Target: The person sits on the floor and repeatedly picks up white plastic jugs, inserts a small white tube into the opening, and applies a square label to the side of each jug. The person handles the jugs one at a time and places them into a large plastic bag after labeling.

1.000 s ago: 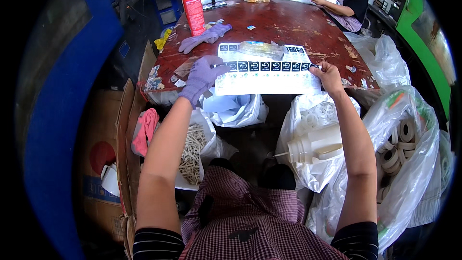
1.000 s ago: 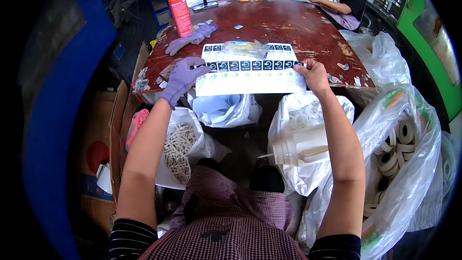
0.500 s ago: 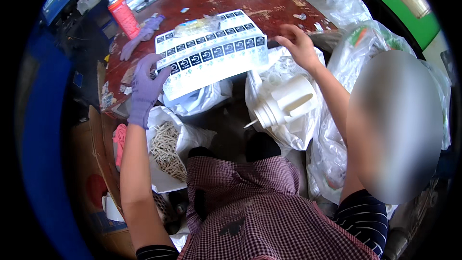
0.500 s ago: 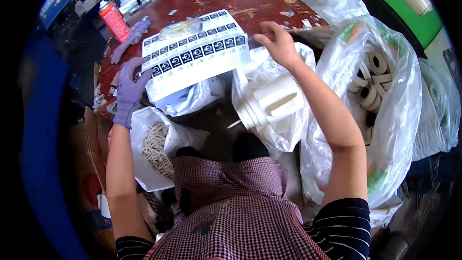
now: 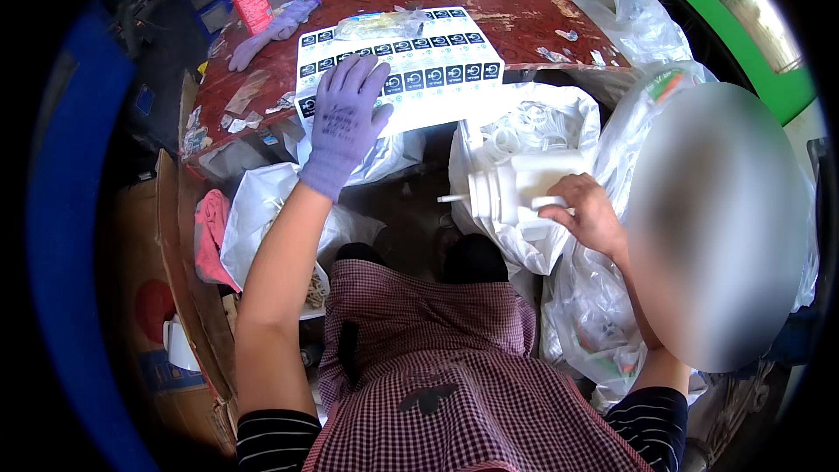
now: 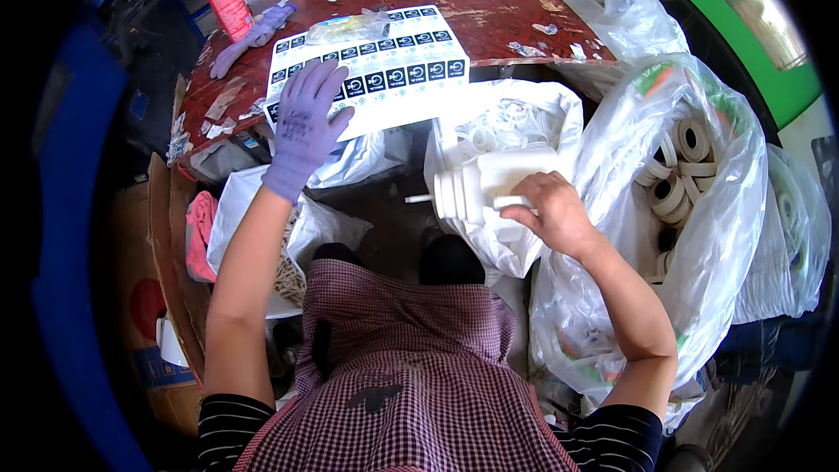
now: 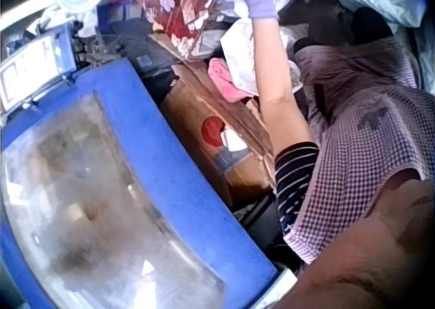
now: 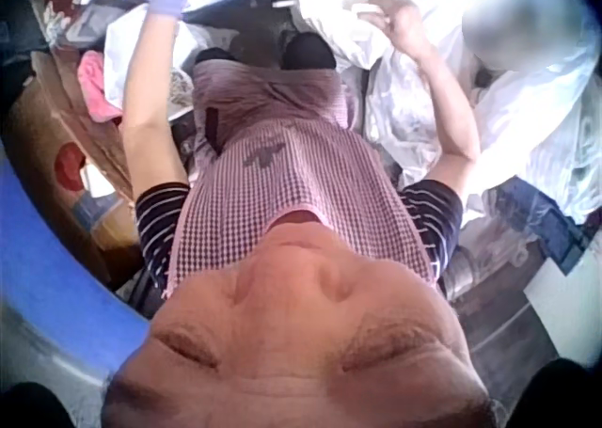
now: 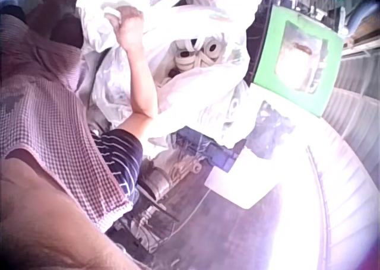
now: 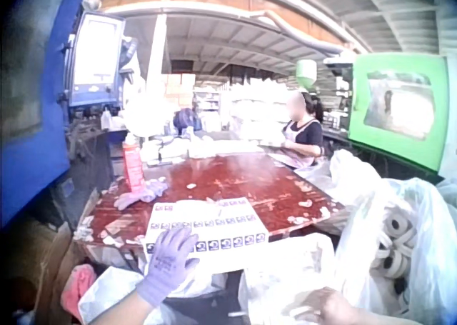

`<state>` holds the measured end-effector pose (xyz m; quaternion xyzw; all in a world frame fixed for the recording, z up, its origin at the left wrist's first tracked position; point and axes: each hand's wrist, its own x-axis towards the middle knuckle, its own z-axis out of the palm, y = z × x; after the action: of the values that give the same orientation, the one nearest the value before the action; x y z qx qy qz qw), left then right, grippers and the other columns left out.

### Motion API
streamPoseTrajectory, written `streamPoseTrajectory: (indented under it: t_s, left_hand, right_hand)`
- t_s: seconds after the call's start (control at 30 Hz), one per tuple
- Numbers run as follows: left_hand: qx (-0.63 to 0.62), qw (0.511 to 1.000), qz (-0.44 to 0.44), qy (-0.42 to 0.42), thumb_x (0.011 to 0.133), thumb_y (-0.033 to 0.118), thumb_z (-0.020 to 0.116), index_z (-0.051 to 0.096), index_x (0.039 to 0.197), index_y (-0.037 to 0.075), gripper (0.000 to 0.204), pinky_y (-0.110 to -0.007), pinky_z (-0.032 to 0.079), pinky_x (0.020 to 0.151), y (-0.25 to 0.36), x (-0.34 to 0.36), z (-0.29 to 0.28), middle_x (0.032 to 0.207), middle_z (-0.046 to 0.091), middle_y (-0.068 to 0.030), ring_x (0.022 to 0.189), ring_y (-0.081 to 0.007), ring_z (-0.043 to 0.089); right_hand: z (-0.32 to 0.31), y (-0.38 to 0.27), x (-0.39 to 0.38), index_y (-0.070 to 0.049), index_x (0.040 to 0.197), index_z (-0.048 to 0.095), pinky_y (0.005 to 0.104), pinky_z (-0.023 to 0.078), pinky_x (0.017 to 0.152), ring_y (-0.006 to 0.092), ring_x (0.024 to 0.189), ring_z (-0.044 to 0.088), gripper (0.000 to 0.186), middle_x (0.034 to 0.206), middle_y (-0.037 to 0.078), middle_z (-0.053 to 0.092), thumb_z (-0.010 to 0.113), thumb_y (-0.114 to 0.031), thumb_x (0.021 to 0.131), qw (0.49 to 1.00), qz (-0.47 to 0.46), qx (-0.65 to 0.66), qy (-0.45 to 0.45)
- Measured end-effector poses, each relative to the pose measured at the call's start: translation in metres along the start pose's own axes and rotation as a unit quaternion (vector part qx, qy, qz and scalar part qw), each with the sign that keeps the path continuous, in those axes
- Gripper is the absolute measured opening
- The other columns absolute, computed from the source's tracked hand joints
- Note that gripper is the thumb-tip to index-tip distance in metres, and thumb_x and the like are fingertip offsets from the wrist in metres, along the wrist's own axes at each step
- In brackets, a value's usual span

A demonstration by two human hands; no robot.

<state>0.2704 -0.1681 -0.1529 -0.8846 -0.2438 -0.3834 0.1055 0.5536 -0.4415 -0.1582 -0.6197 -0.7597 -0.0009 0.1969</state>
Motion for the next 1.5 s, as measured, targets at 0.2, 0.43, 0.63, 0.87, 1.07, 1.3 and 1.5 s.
streamPoseTrajectory:
  t_s: [0.2,0.43,0.63,0.87,1.07,1.3,1.5]
  left_hand:
    - [-0.526,0.786,-0.321,0.049,0.081,0.011,0.073,0.043,0.144,0.006,0.07,-0.038,0.038,0.108,0.027,-0.08,-0.044,0.141,0.049,-0.0121,0.13,-0.0254,0.046]
    - [-0.574,0.691,-0.423,-0.121,0.085,0.005,0.067,0.039,0.146,0.001,0.067,-0.032,0.042,0.102,0.047,-0.127,-0.062,0.13,0.059,-0.013,0.117,-0.0187,0.055]
    - [-0.553,0.657,-0.495,-0.136,0.087,0.006,0.067,0.047,0.142,0.005,0.058,-0.029,0.048,0.093,0.048,-0.167,-0.041,0.117,0.061,-0.008,0.105,-0.0152,0.06]
    - [-0.612,0.579,-0.489,-0.227,0.091,0.016,0.068,0.053,0.134,0.002,0.048,-0.032,0.047,0.096,0.075,-0.19,-0.022,0.116,0.063,-0.0082,0.108,-0.0165,0.059]
    - [-0.63,0.517,-0.507,-0.28,0.091,0.033,0.066,0.052,0.132,0.0,0.054,-0.033,0.047,0.096,0.078,-0.176,-0.048,0.12,0.063,-0.0126,0.11,-0.0201,0.061]
    - [-0.577,0.577,-0.495,-0.298,0.091,0.038,0.065,0.05,0.133,-0.003,0.061,-0.032,0.047,0.095,0.083,-0.183,-0.036,0.119,0.063,-0.0136,0.108,-0.0201,0.061]
    - [-0.605,0.536,-0.536,-0.243,0.092,0.033,0.062,0.061,0.121,-0.004,0.048,-0.031,0.049,0.089,0.083,-0.189,-0.035,0.11,0.067,-0.0117,0.099,-0.0177,0.064]
  right_hand:
    - [0.014,-0.034,0.012,-0.002,0.098,0.064,0.0272,0.044,0.056,0.0104,0.06,0.051,0.035,0.067,0.001,0.053,0.054,-0.036,0.101,0.863,0.274,0.421,0.056]
    - [0.1,-0.102,0.019,-0.002,0.103,0.063,0.0293,0.05,0.072,0.0165,0.071,0.059,0.041,0.078,0.005,0.059,0.046,-0.039,0.104,0.716,0.282,0.625,-0.129]
    - [0.06,-0.002,0.119,-0.001,0.094,0.068,0.0392,0.051,0.086,0.0348,0.097,0.062,0.013,0.099,0.016,0.067,0.067,-0.002,0.081,0.958,0.047,0.136,0.249]
    - [0.057,0.062,0.176,-0.004,0.089,0.07,0.0388,0.049,0.085,0.0279,0.094,0.064,0.015,0.096,0.008,0.069,0.073,-0.007,0.075,0.943,0.03,-0.03,0.33]
    - [0.072,0.069,0.175,-0.005,0.088,0.07,0.0371,0.048,0.085,0.0266,0.093,0.066,0.015,0.094,0.006,0.07,0.076,-0.007,0.074,0.919,-0.042,-0.053,0.389]
    - [0.071,0.066,0.177,-0.005,0.088,0.068,0.0374,0.049,0.085,0.027,0.094,0.065,0.014,0.097,0.007,0.07,0.075,-0.006,0.075,0.923,0.006,-0.033,0.382]
    - [0.072,0.075,0.174,-0.006,0.088,0.069,0.0378,0.049,0.083,0.0262,0.094,0.065,0.013,0.099,0.006,0.069,0.072,-0.004,0.076,0.922,-0.052,-0.054,0.379]
